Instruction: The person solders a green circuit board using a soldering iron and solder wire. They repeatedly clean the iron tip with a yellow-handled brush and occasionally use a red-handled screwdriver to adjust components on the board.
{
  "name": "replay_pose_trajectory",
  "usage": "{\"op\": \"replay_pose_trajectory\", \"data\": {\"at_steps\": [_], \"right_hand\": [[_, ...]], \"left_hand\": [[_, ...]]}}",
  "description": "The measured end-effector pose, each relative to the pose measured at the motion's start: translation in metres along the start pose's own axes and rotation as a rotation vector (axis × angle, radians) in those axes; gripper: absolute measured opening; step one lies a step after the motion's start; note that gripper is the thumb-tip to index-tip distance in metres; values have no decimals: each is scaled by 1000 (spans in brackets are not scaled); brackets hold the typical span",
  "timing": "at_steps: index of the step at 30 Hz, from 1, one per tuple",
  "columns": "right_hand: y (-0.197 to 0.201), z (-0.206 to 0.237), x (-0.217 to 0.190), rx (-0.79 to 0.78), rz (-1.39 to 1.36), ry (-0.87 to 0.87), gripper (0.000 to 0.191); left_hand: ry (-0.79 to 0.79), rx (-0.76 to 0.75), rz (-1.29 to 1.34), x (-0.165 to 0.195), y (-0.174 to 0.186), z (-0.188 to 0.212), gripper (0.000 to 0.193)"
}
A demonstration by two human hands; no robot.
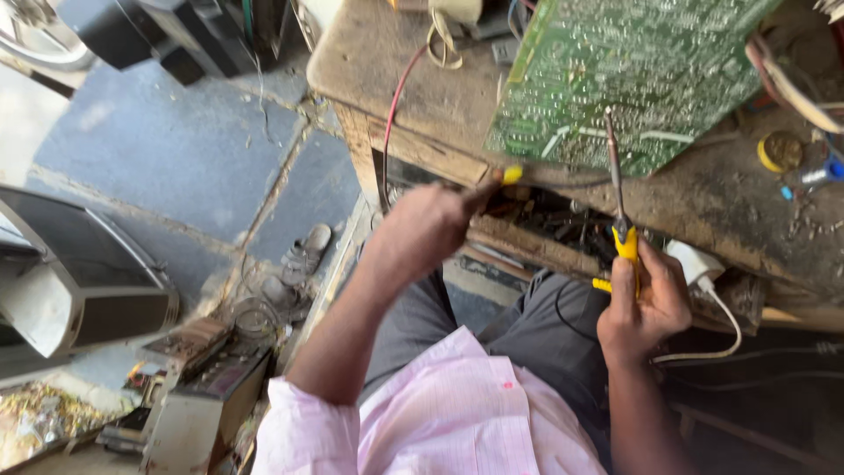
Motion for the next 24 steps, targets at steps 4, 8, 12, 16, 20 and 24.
{"op": "replay_pose_trajectory", "data": {"at_steps": [4, 8, 12, 16, 20, 24], "right_hand": [[-3, -4, 3, -61, 18, -48, 29], [-8, -4, 8, -112, -50, -118, 31], [-10, -3, 14, -147, -125, -168, 31], [-6, -1, 18, -177, -21, -144, 31], [4, -1, 28, -148, -20, -190, 31], [9, -1, 26, -170, 81, -148, 30]], "left_hand": [[-56, 623, 839, -31, 32, 9, 49], [148, 770, 1039, -73, 4, -21, 51], [48, 748, 1184, -80, -7, -57, 54], [-136, 687, 1269, -74, 3, -69, 50], [-97, 627, 1134, -72, 4, -69, 43], [-125, 623, 1039, -69, 5, -66, 37]]}}
Point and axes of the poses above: each hand's wrist, its own z-axis away from the middle knuckle, its own y-axis out of the back of the hand, x = y × z, the point moved 8 cm from there along -z, towards the middle knuckle, and after that the axes turned 5 degrees about -z, right-handed, at the moved point
